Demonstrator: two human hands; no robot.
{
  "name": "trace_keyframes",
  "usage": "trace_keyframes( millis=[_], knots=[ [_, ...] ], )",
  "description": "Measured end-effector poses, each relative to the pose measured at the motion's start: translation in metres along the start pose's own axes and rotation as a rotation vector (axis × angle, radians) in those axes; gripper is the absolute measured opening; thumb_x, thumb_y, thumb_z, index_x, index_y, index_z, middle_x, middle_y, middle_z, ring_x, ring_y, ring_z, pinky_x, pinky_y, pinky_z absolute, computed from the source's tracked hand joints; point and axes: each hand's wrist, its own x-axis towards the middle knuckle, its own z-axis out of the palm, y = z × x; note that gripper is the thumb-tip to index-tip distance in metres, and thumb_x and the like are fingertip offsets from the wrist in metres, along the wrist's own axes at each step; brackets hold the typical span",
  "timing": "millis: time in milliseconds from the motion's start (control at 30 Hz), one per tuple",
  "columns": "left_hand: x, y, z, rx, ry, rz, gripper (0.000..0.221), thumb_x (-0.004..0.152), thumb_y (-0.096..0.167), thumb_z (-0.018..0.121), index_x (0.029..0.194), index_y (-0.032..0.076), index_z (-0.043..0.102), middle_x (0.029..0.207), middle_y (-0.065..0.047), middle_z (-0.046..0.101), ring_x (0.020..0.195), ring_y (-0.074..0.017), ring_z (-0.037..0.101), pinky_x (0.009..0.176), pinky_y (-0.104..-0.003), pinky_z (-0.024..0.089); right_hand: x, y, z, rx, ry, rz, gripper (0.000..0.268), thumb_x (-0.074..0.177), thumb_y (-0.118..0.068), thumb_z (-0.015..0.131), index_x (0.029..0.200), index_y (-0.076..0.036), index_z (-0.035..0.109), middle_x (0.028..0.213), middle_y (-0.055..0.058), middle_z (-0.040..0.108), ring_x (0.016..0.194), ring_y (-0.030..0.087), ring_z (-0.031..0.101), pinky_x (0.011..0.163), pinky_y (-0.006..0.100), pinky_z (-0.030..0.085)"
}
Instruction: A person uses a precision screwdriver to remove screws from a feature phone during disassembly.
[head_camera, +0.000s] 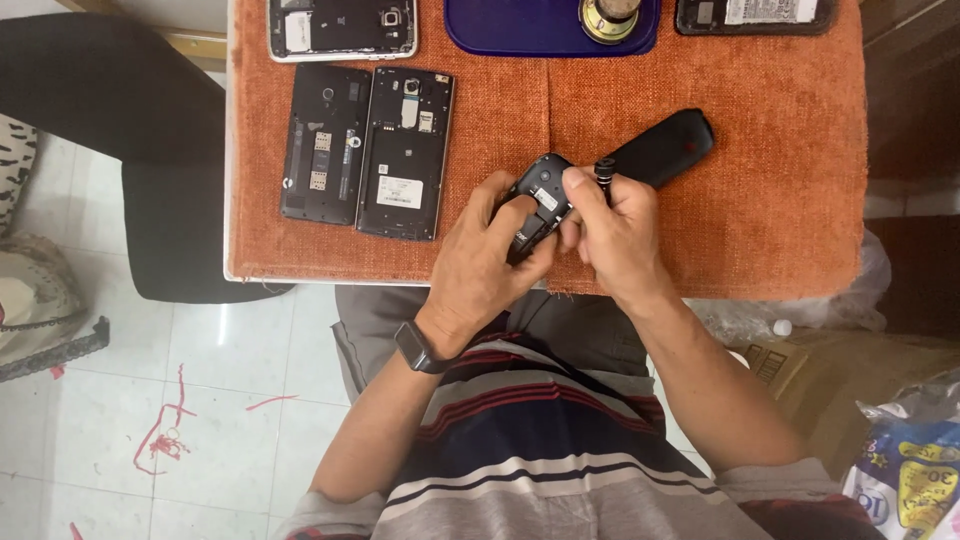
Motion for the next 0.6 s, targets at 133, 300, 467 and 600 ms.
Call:
trace_keyframes(
  millis=[133, 300, 467, 600],
  knots=[
    [-0.0039, -0.0062, 0.0061, -0.008, 0.003, 0.004, 0.034, 0.091, 0.024, 0.079, 0.116, 0.014, 0.059, 0.128, -0.016, 0.054, 0.099, -0.0392, 0.071, 0.080, -0.050, 0.064, 0.0000, 0.0016, 0.0008, -0.010, 0.008, -0.020, 0.027, 0.102, -0.018, 0.061, 0.106, 0.007, 0.071, 0.047, 0.019, 0.054, 0.032, 0.017, 0.053, 0.028, 0.026, 0.038],
    [-0.0015, -0.0036, 0.0003, -0.051, 0.018, 0.006, 0.029, 0.090, 0.022, 0.080, 0.110, 0.013, 0.060, 0.130, -0.017, 0.054, 0.105, -0.0398, 0.070, 0.083, -0.050, 0.063, -0.0023, 0.0009, 0.0024, -0.052, 0.005, -0.070, 0.026, 0.103, -0.016, 0.061, 0.104, 0.008, 0.071, 0.048, 0.023, 0.055, 0.035, 0.021, 0.057, 0.029, 0.029, 0.043],
    [-0.0015, -0.0004, -0.0013, -0.068, 0.023, 0.001, 0.028, 0.091, 0.021, 0.081, 0.103, 0.010, 0.058, 0.135, -0.020, 0.053, 0.111, -0.0435, 0.069, 0.085, -0.053, 0.062, 0.0009, 0.0029, 0.0025, -0.013, 0.023, -0.059, 0.028, 0.104, -0.017, 0.060, 0.104, 0.009, 0.071, 0.047, 0.021, 0.054, 0.034, 0.019, 0.055, 0.029, 0.028, 0.044],
    [-0.0045, -0.0046, 0.0053, -0.022, 0.049, 0.017, 0.040, 0.091, 0.024, 0.083, 0.124, 0.013, 0.063, 0.139, -0.018, 0.053, 0.120, -0.0409, 0.066, 0.094, -0.052, 0.061, 0.0009, 0.0056, 0.0027, 0.018, 0.050, -0.050, 0.028, 0.104, -0.017, 0.060, 0.102, 0.009, 0.071, 0.047, 0.020, 0.054, 0.034, 0.018, 0.055, 0.030, 0.031, 0.048]
  ],
)
